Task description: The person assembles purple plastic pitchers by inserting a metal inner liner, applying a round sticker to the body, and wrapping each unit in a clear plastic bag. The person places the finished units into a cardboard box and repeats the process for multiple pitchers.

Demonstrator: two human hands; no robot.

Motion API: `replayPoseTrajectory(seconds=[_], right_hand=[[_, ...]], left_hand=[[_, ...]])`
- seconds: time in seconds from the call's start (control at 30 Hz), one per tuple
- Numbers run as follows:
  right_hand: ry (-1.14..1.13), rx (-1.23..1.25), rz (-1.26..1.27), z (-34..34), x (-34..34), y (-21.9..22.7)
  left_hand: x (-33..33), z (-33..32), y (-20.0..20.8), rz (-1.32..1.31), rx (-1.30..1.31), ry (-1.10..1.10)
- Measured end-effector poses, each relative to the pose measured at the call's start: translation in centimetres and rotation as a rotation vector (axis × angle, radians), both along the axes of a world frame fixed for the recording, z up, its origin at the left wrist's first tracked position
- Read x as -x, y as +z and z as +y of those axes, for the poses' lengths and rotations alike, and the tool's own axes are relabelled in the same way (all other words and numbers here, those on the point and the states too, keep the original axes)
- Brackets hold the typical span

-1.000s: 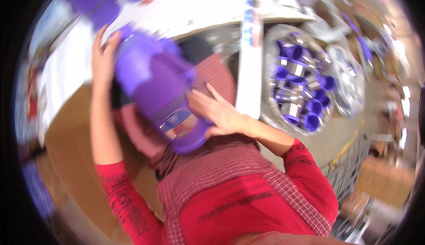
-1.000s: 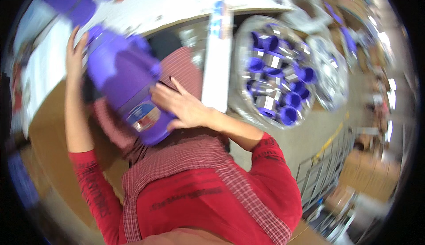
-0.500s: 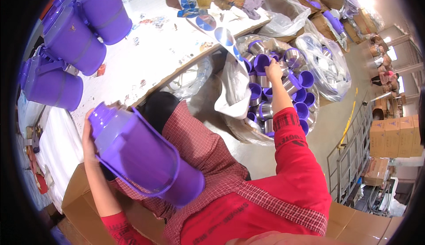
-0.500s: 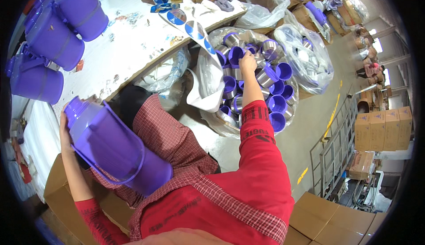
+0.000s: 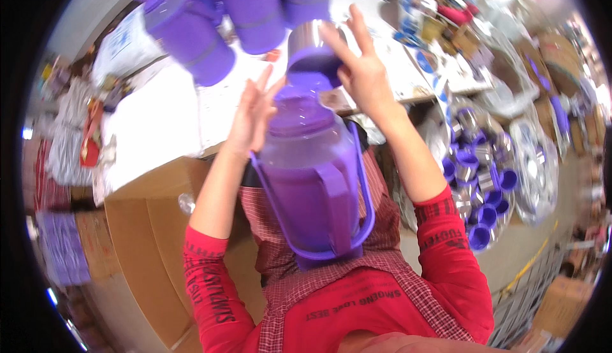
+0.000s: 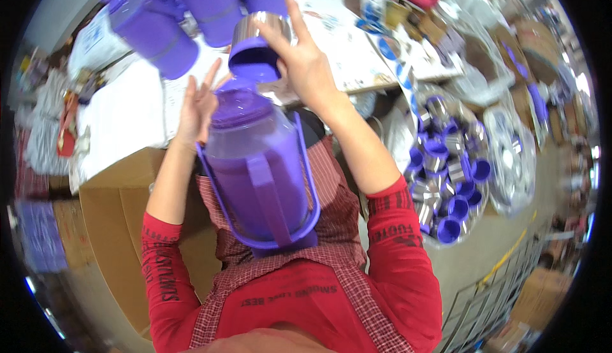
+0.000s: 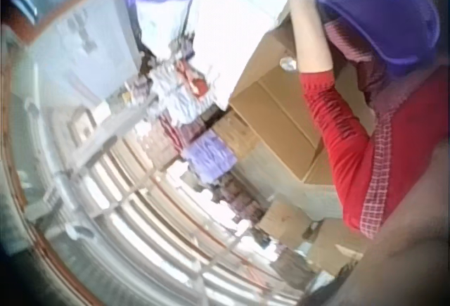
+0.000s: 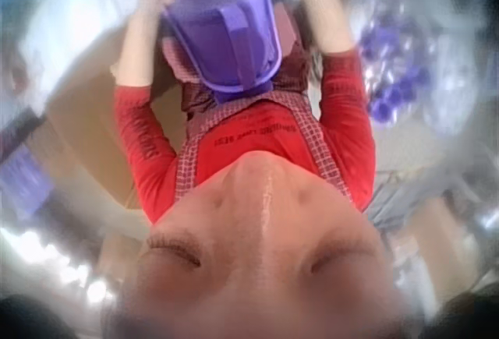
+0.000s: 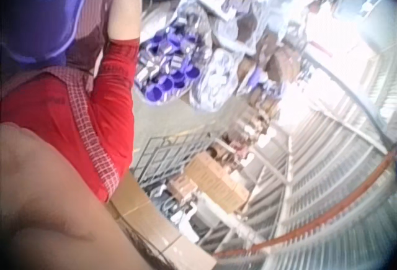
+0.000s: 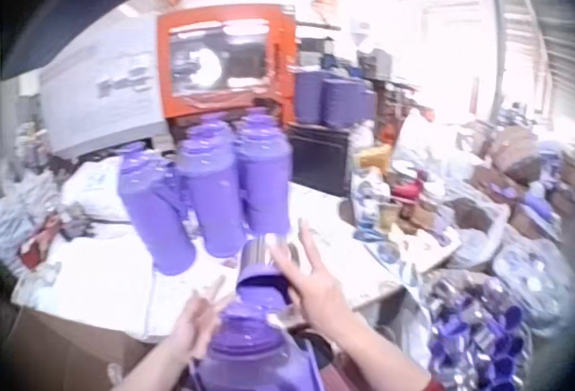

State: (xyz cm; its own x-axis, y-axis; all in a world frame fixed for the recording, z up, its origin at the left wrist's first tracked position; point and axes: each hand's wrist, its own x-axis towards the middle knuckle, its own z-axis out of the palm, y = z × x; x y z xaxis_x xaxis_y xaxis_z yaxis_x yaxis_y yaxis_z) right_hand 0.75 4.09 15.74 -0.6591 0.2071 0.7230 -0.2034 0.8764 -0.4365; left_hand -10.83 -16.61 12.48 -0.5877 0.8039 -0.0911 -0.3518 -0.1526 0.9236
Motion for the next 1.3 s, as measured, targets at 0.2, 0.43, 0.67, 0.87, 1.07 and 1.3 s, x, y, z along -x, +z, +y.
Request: replayPoseTrajectory(seconds=[0.2, 0.43, 0.67, 0.87, 1.07, 1.3], right_hand=[[0.844, 0.472, -0.21, -2.8, 1.2, 1.3], [0.71, 0.851, -0.221, -4.9, 4.5, -2.7], [0.625, 0.912, -0.222, -6.0, 3.7, -3.6], [0.531, 0.864, -0.238, -6.1, 3.3, -3.7], [0.326, 0.523, -0.335, -7.0, 2.5, -0.3], [1.093, 1.225, -0.212, -4.7, 8.0, -3.1]], left_hand=[[-0.2, -2.6, 1.2, -0.054, -0.211, 0.003], [0.6, -3.0, -1.0, 0.059, -0.156, 0.069], [0.8, -3.5, -2.6, 0.04, -0.143, 0.05], [0.1, -3.3, -2.8, -0.063, -0.168, 0.042], [8.9, -7.5, -2.3, 0.475, 0.392, -0.082], [25.3, -15.0, -10.4, 0.913, 1.03, 0.952]])
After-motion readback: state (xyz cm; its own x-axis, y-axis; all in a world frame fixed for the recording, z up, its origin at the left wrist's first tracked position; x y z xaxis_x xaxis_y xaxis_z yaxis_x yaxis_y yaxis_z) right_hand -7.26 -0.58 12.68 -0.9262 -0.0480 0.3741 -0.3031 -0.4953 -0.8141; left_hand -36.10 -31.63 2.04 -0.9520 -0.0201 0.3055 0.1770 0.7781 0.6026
